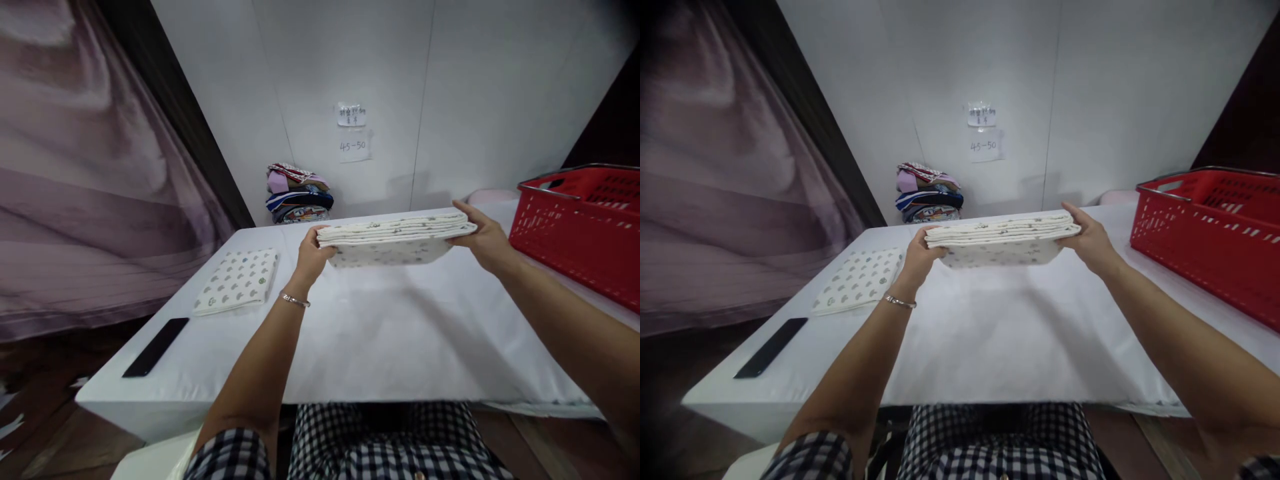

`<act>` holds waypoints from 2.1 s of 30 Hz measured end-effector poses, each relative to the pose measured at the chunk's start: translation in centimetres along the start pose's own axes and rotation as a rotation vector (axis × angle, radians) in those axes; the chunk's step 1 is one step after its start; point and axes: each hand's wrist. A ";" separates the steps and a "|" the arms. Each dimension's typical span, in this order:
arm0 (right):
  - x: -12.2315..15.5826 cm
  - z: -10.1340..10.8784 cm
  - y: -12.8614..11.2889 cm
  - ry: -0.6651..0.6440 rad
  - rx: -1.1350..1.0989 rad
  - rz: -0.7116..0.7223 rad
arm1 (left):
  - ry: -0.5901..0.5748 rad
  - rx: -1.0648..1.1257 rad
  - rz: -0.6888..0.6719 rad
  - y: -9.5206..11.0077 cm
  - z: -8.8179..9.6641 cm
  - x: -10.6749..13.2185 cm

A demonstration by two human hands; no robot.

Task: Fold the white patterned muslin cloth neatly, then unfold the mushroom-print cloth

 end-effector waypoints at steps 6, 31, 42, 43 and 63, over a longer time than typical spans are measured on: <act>6.8 -0.7 5.5 -0.066 0.457 0.242 | -0.200 -0.692 -0.265 -4.2 0.2 7.7; 13.8 -3.5 7.0 -0.530 0.606 0.172 | -0.530 -0.855 -0.055 -7.5 -3.2 14.0; 13.6 -4.5 7.0 -0.556 0.858 0.242 | -0.538 -0.821 0.018 -7.3 -3.6 13.6; 13.7 -4.6 6.9 -0.538 0.871 0.227 | -0.535 -0.817 0.025 -7.3 -3.7 13.5; 14.2 -2.7 6.7 -0.614 0.633 0.326 | -0.576 -0.799 -0.049 -7.5 -2.9 14.4</act>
Point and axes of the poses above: each hand's wrist, its own x-axis away from the middle knuckle, its own z-axis out of the back of the hand, y = z × x, and after that the axes turned 3 degrees about x, right-handed
